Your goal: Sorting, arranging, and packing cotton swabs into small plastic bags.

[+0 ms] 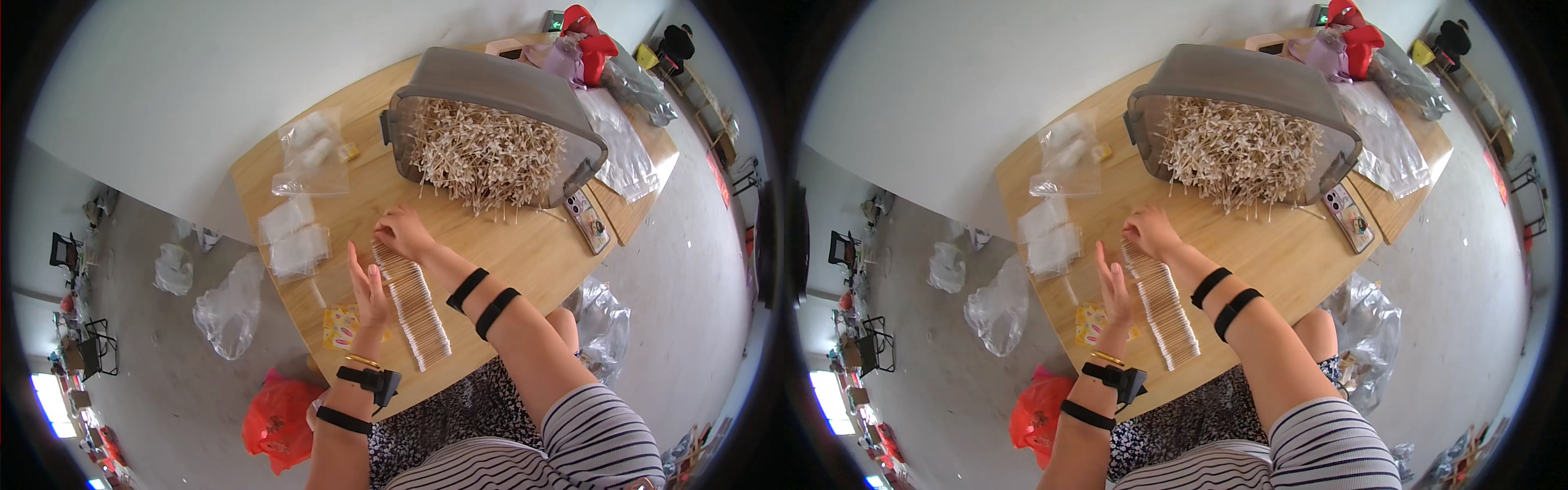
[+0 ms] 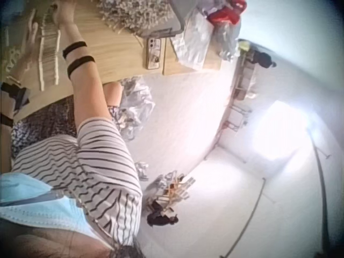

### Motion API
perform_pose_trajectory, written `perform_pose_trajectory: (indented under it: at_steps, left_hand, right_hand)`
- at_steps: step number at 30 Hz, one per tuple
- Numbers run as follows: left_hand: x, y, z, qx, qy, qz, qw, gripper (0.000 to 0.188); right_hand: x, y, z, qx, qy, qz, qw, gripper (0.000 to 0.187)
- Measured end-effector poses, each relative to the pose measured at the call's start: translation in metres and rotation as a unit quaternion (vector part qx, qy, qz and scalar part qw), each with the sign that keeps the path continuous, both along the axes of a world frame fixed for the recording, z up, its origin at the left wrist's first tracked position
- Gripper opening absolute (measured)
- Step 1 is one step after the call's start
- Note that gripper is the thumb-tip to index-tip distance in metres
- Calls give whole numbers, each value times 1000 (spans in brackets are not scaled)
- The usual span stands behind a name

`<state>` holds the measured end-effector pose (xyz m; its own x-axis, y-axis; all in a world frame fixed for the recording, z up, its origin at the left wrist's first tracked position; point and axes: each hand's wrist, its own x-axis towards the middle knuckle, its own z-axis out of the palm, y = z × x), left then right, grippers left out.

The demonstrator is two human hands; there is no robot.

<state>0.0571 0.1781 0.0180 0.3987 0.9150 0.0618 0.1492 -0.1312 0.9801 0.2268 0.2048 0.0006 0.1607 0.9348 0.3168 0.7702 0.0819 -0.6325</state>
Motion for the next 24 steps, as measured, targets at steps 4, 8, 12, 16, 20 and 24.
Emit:
perform_pose_trajectory:
  at_steps: [4,8,12,16,20,24]
  left_hand:
    - [5,9,-3,10,-26,-9,1000,83]
    - [25,19,-12,40,-8,-19,999,85]
    - [36,27,-24,88,0,-42,995,88]
    - [23,23,-20,49,-24,-31,998,90]
    - [-4,-2,-8,59,-36,-35,997,87]
    - [-3,-36,6,144,105,-70,981,82]
  right_hand:
    - [16,-15,7,-19,210,-34,977,14]
    - [11,-24,3,71,197,-51,977,24]
    - [-23,-22,2,51,208,26,976,32]
    - [-7,-37,2,93,244,-24,965,35]
    - [8,-91,4,85,208,-112,968,35]
    - [5,-156,11,48,165,-167,971,40]
